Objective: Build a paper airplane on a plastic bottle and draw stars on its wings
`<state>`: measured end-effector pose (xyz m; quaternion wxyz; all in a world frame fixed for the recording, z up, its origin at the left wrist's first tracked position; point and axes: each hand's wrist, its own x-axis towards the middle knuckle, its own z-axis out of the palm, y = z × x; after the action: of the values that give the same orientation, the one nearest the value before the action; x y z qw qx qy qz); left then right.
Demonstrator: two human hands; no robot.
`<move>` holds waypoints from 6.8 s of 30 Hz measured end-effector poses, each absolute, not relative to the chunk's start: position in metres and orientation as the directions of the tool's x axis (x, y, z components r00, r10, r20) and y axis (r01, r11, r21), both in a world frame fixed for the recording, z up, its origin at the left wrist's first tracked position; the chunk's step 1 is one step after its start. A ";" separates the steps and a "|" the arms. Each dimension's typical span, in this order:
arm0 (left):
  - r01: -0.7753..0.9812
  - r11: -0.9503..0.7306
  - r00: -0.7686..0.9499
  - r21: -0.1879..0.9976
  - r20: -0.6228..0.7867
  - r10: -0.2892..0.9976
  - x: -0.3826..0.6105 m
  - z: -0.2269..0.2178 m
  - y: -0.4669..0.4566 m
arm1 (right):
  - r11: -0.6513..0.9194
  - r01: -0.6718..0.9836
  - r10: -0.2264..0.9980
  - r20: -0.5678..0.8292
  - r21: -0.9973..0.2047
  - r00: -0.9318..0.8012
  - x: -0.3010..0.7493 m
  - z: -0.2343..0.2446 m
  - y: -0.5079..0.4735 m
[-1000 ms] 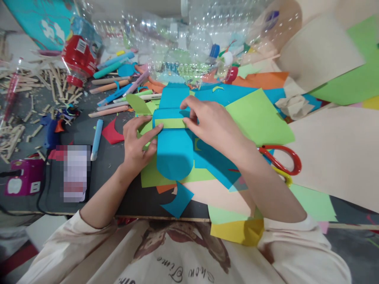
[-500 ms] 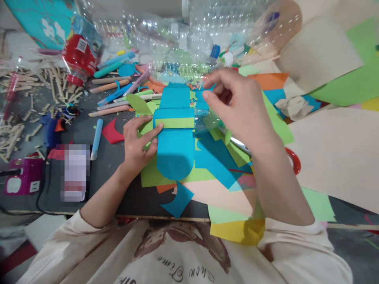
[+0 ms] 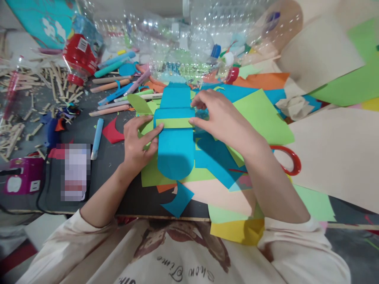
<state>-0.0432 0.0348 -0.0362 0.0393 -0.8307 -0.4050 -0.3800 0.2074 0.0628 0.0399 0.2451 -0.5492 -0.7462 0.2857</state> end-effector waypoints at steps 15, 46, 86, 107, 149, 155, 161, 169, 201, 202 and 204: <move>0.698 -0.668 0.396 0.257 0.639 0.659 -0.043 -0.033 0.032 | 0.218 0.726 0.975 0.109 -0.653 -0.194 0.183 0.026 0.051; 0.769 -0.622 0.424 0.145 0.614 0.666 -0.034 -0.033 0.025 | 0.204 0.792 0.978 0.087 -0.576 -0.188 0.174 0.013 0.053; 0.799 -0.591 0.461 0.113 0.517 0.722 -0.029 -0.031 0.018 | 0.210 0.725 0.961 0.003 -0.656 -0.276 0.187 0.016 0.056; 0.824 -0.563 0.423 0.059 0.597 0.682 -0.035 -0.028 0.024 | 0.299 0.633 0.907 0.007 -0.714 -0.420 0.209 0.008 0.070; 0.776 -0.617 0.486 0.127 0.503 0.715 -0.040 -0.017 0.018 | 0.252 0.693 0.922 -0.050 -0.676 -0.384 0.195 0.021 0.057; 0.772 -0.616 0.444 0.157 0.560 0.700 -0.039 -0.021 0.021 | 0.207 0.614 0.903 -0.092 -0.761 -0.419 0.207 0.018 0.069; 0.803 -0.573 0.458 0.164 0.445 0.769 -0.035 -0.025 0.019 | 0.141 0.648 0.947 -0.090 -0.748 -0.309 0.193 0.018 0.062; 0.819 -0.563 0.459 0.116 0.457 0.762 -0.029 -0.027 0.016 | 0.166 0.682 0.952 -0.065 -0.712 -0.300 0.191 0.014 0.060; 0.759 -0.631 0.456 0.161 0.562 0.690 -0.039 -0.024 0.019 | 0.153 0.627 0.899 -0.156 -0.764 -0.410 0.216 0.031 0.076; 0.762 -0.629 0.453 0.156 0.566 0.689 -0.039 -0.024 0.019 | 0.156 0.630 0.893 -0.164 -0.761 -0.419 0.218 0.032 0.075; 0.785 -0.602 0.440 0.148 0.551 0.709 -0.039 -0.024 0.020 | 0.160 0.668 0.889 -0.187 -0.727 -0.417 0.221 0.033 0.074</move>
<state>-0.0392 0.0199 -0.0239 0.0647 -0.8461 -0.4414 -0.2918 0.2215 0.0745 0.0330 0.1436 -0.5204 -0.7479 0.3862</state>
